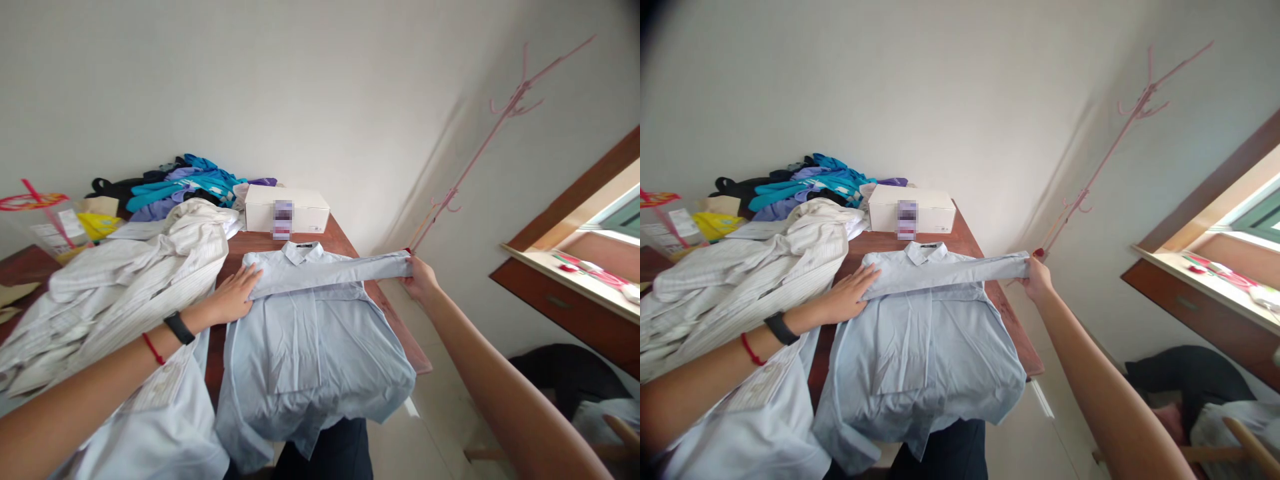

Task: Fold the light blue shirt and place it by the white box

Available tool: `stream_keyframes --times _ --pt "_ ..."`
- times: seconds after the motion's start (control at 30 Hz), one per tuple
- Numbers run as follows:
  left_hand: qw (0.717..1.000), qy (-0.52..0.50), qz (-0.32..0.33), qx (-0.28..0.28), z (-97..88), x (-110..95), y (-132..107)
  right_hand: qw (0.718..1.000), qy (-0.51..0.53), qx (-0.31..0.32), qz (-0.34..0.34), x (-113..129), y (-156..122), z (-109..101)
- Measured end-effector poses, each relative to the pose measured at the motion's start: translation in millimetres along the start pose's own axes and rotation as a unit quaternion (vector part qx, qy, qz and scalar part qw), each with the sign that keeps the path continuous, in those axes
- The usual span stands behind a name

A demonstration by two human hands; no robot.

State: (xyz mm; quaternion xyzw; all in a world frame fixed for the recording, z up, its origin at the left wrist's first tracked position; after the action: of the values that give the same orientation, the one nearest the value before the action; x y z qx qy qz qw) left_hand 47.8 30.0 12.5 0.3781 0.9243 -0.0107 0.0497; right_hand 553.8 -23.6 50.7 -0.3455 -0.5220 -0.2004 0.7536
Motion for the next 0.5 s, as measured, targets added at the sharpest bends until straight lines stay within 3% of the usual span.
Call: stream_keyframes --times 0.17,0.27,0.33,0.4,0.5 --pt "0.991 0.01 -0.067 0.115 3.3 16 -1 1.0 0.002 0.011 0.01 11 -11 7" --pt "0.987 -0.028 -0.049 0.152 -4.9 32 11 1.0 0.004 0.022 0.001 30 -20 19" --pt "0.993 -0.075 -0.029 0.092 -21.3 45 31 0.999 0.005 0.036 -0.006 47 -26 31" --pt "0.993 -0.114 -0.019 -0.009 -40.3 59 51 0.998 0.007 0.059 -0.017 66 -34 46" --pt "0.988 -0.135 -0.003 -0.078 -48.0 75 72 0.995 0.007 0.091 -0.036 91 -43 64"
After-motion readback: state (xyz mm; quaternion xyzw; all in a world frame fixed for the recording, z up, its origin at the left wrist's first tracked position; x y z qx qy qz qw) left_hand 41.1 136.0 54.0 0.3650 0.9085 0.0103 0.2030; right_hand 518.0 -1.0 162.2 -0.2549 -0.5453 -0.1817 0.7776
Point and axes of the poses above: each hand's wrist, its own y-axis towards the middle knuckle, its own z-axis out of the palm, x = y × z, the point moved 9 cm from there along y, towards the middle knuckle, and after that the axes turned 10 degrees about z, right-handed, at the moved point
